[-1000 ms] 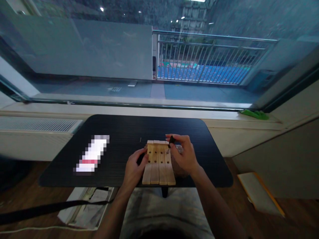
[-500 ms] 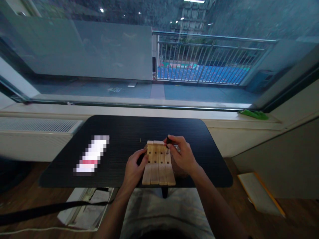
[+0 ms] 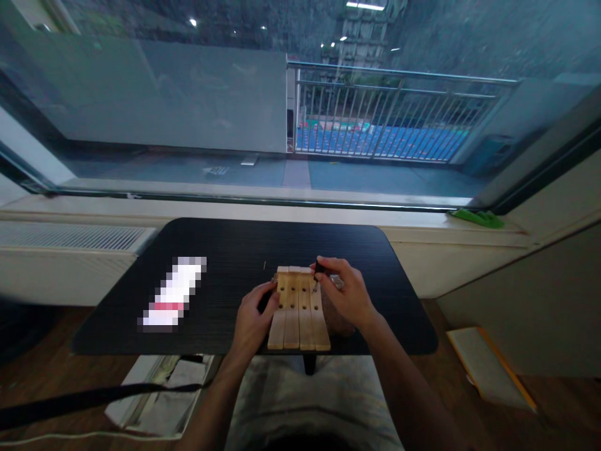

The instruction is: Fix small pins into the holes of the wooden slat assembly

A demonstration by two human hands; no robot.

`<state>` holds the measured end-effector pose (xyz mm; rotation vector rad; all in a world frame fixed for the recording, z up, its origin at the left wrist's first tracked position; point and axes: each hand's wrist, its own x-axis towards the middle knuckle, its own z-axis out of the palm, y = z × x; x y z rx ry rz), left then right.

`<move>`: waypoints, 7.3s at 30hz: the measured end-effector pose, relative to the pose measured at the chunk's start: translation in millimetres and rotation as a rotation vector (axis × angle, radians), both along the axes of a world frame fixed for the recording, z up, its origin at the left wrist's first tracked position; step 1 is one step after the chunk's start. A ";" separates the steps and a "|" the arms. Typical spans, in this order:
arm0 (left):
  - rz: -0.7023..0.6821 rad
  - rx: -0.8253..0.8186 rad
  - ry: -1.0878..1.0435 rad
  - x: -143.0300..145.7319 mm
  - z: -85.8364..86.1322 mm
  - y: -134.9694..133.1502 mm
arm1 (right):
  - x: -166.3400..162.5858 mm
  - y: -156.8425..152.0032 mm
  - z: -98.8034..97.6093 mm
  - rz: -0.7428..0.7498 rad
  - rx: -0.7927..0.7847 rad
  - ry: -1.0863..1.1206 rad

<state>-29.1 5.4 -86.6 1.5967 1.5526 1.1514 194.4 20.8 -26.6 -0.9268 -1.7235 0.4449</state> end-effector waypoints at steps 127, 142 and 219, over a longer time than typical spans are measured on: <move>0.006 -0.015 -0.019 -3.6 -2.4 2.2 | -4.8 0.1 5.7 -0.034 -0.027 -0.038; 0.008 -0.011 -0.006 -4.2 -3.6 1.9 | -4.1 4.8 -3.5 0.010 -0.152 0.125; 0.010 -0.018 -0.003 -2.1 -4.1 -0.6 | -3.8 -0.4 -4.2 -0.017 -0.086 0.050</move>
